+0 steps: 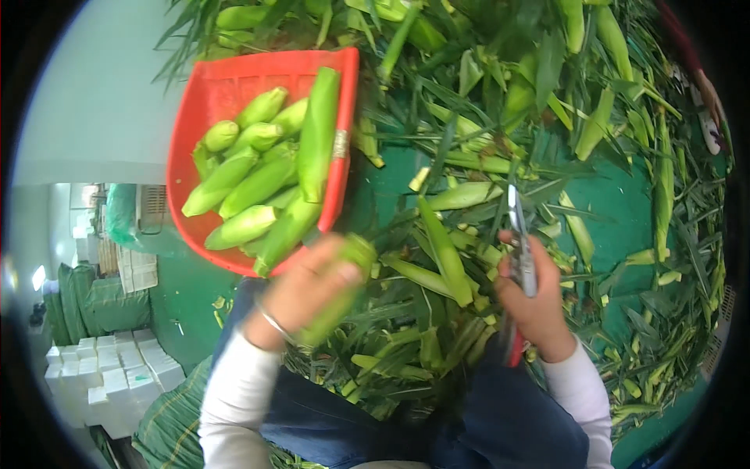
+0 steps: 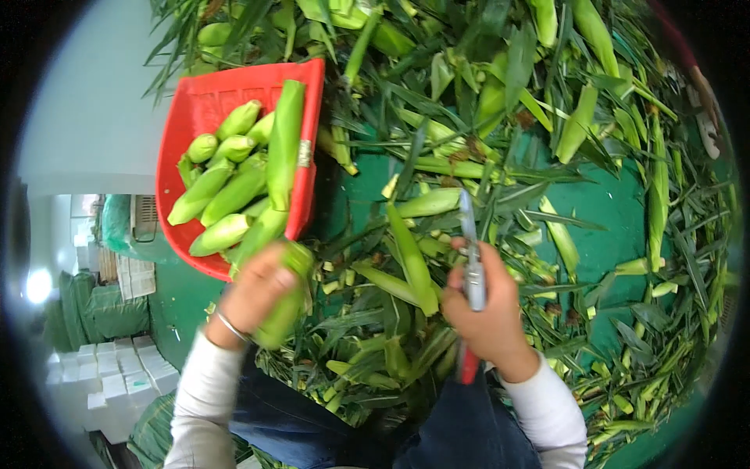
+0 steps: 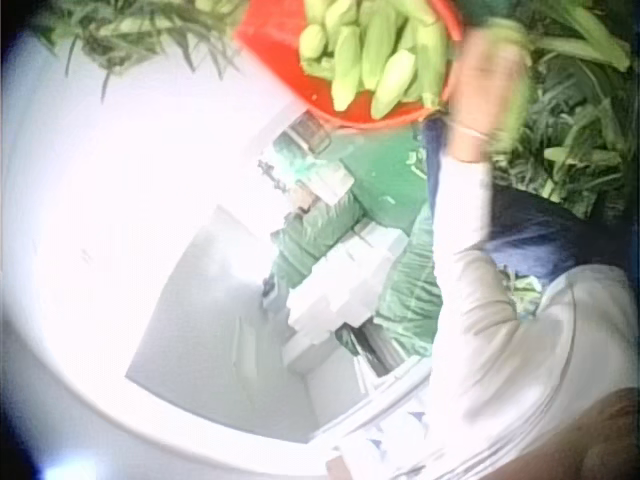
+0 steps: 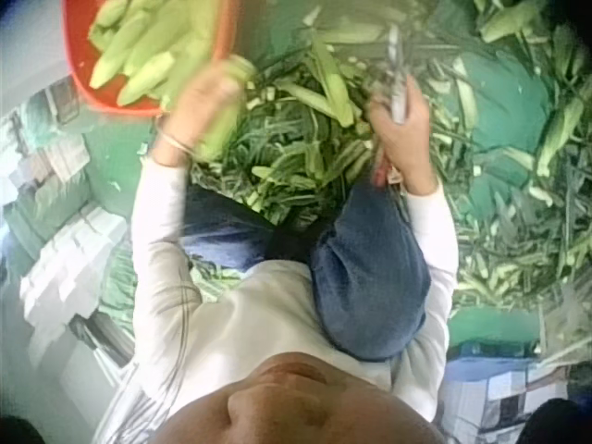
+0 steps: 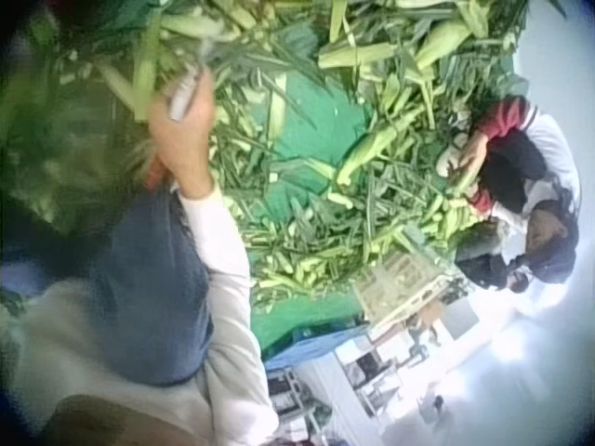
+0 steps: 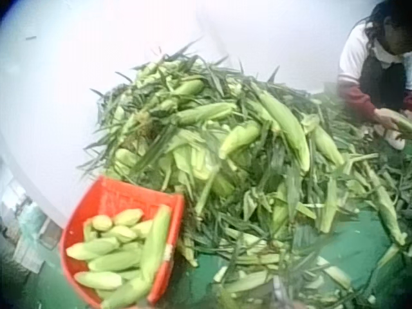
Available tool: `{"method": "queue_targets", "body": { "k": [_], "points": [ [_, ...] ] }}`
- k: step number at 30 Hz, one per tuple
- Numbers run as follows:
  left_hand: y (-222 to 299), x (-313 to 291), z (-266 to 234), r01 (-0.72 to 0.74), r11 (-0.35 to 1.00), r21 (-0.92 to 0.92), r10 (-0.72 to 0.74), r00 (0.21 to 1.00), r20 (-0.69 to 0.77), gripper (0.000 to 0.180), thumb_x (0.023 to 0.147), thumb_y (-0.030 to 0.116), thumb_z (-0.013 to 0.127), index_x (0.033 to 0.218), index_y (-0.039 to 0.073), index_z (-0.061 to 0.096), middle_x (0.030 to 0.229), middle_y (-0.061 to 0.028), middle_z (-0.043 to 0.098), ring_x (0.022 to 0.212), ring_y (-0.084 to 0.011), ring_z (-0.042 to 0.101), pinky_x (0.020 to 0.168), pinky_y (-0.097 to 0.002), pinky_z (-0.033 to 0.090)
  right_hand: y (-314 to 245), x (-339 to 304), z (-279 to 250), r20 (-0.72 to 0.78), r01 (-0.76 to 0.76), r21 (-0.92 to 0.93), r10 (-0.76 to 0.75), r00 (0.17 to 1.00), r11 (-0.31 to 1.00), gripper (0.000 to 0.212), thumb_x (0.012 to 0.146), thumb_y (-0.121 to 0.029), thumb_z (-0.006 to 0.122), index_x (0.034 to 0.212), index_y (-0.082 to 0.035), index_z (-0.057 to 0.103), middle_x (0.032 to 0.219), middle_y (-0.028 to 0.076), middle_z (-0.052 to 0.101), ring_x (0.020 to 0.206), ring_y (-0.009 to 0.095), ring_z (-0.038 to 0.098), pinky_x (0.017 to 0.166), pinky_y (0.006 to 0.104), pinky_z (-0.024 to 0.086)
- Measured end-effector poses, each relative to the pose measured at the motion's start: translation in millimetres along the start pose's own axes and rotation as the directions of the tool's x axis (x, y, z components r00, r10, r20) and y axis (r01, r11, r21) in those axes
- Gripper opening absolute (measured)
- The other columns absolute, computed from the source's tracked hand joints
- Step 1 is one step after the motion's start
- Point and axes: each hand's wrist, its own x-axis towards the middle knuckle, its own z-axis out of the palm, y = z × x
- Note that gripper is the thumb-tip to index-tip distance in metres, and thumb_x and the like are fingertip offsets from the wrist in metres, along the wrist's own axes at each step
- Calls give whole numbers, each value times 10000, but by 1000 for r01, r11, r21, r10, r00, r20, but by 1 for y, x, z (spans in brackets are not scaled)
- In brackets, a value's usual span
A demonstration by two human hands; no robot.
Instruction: The person trims the ends and husks of corn using shears and places the trimmed corn into a red plastic bin.
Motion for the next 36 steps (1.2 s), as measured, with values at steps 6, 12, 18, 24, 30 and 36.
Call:
{"method": "queue_targets", "body": {
  "k": [6,12,18,24,30,36],
  "points": [
    [28,61,-218,50,684,728,542,634,-552,320,831,118,557,1131,8,574,984,-154,638,958,-275,616,858,-341,479,13,-9,-2,41,-128,63,126,991,990,463,756,-20,629,1191,-4,474,819,-6,537,700,80,522,650,225,455],
    [102,223,-94,-216,667,713,607,712,-353,259,774,191,591,956,17,649,950,-204,646,902,-360,620,805,-404,494,21,-2,-7,35,-79,-83,82,996,993,494,766,-76,680,1196,8,451,854,19,559,745,93,528,675,248,455],
    [47,390,-72,-414,905,-102,209,638,-741,382,706,152,770,987,-66,633,907,-107,668,761,-221,629,694,-331,495,39,-5,-9,9,-173,-193,179,984,966,531,737,-149,718,1167,0,445,866,53,576,725,137,553,665,268,466],
    [50,323,2,-518,836,179,522,655,-546,482,711,183,789,1081,-31,568,1001,-115,633,896,-228,596,808,-339,477,56,-9,-26,-17,-190,-124,189,982,974,490,749,-135,708,1151,-4,461,892,56,593,755,147,571,687,280,470],
    [2,136,95,-532,572,624,806,506,-307,531,688,115,768,1160,17,544,1202,-155,516,1077,-312,527,936,-395,423,21,15,-17,204,-382,749,361,910,541,491,800,-123,720,1210,-27,468,985,84,610,823,175,603,697,270,482],
    [-5,30,157,-544,813,209,537,838,91,570,734,-7,641,1277,38,472,1410,-222,312,1336,-437,271,1089,-449,278,46,3,-30,169,-420,611,408,897,671,678,776,-159,751,1309,33,378,1136,118,584,998,195,590,867,324,473]
  ]
}}
